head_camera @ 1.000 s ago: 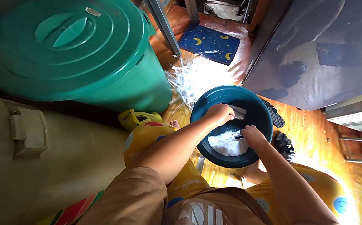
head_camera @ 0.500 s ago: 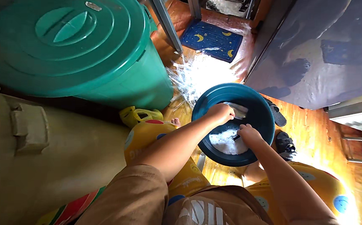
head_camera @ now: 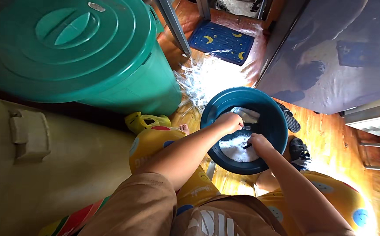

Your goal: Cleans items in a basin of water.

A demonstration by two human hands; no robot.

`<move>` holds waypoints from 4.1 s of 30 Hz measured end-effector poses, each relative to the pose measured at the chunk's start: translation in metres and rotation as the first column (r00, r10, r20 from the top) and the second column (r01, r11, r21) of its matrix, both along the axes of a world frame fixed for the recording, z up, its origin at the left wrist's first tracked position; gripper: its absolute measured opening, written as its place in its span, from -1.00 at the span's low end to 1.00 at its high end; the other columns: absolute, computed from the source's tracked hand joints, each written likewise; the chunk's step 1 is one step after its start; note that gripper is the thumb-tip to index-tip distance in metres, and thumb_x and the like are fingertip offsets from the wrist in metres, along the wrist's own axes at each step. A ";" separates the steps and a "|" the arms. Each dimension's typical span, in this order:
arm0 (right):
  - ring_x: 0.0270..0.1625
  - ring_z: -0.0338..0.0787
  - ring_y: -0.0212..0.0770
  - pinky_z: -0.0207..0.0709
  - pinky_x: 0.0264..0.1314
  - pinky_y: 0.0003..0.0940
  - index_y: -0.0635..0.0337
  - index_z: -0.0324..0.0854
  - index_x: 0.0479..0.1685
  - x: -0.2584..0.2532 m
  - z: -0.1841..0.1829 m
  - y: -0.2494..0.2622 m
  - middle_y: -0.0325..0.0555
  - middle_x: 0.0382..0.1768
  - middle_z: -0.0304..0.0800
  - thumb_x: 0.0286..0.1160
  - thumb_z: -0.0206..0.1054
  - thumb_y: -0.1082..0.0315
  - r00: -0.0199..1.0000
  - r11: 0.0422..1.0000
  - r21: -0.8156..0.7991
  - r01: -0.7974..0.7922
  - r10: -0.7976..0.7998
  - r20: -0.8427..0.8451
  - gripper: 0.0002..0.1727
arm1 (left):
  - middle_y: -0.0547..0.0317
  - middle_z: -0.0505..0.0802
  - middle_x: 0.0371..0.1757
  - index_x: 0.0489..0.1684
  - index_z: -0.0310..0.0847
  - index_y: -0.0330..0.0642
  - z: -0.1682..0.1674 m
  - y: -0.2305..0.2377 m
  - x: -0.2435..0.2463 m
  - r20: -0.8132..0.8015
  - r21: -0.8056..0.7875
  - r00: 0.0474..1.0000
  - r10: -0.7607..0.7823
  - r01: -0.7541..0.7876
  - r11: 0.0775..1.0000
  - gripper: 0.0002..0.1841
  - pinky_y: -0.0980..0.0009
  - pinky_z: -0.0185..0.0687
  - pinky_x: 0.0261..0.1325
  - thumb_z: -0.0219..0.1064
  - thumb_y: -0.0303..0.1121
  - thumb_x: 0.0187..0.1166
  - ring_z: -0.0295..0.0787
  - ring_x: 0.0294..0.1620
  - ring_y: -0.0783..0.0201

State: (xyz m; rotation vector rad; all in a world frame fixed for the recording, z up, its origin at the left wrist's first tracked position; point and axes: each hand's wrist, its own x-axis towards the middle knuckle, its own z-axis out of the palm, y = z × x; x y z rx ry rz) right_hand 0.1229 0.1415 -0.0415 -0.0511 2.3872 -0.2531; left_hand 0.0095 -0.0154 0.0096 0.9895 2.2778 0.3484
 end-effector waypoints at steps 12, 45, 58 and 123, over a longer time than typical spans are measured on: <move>0.43 0.68 0.00 0.45 0.57 -0.08 0.14 0.82 0.19 0.005 0.030 0.024 0.10 0.30 0.75 0.54 0.31 0.50 0.962 0.943 -0.213 0.254 -0.269 -0.045 -0.68 | 0.01 0.90 0.15 0.12 0.87 -0.02 -0.019 0.003 -0.002 0.047 -0.108 0.998 -0.033 0.038 0.993 -0.77 -0.21 0.56 0.45 0.31 -0.26 0.71 0.77 0.33 -0.05; 0.39 0.66 0.14 0.49 0.52 0.03 0.18 0.87 0.04 0.000 0.062 0.021 0.14 0.19 0.75 0.50 0.31 0.59 0.815 0.896 -0.279 0.346 -0.435 -0.384 -0.72 | 0.00 0.91 0.10 0.19 0.83 -0.11 -0.011 0.010 0.010 0.185 -0.036 0.982 0.033 -0.026 0.999 -0.75 -0.16 0.57 0.44 0.37 -0.27 0.69 0.82 0.25 0.00; 0.30 0.65 0.22 0.64 0.28 0.10 0.32 0.83 -0.12 0.018 0.112 0.000 0.16 0.09 0.71 0.45 0.27 0.68 0.690 0.987 -0.150 0.061 -0.150 -0.708 -0.77 | -0.09 0.90 0.08 0.02 0.84 -0.26 -0.024 0.011 0.006 0.157 0.151 0.986 -0.048 0.024 0.988 -0.77 -0.11 0.55 0.43 0.34 -0.30 0.70 0.80 0.23 -0.03; 0.01 0.70 -0.15 0.63 -0.01 -0.31 0.26 0.79 -0.19 0.003 0.079 0.027 0.10 0.03 0.67 0.51 0.37 0.38 0.563 0.754 -0.630 0.186 -0.607 -0.561 -0.86 | 0.09 0.90 0.17 -0.06 0.92 -0.15 0.000 0.020 0.015 -0.134 0.605 0.991 -0.003 0.084 0.792 -0.75 -0.06 0.43 0.56 0.35 -0.22 0.70 0.65 0.46 -0.02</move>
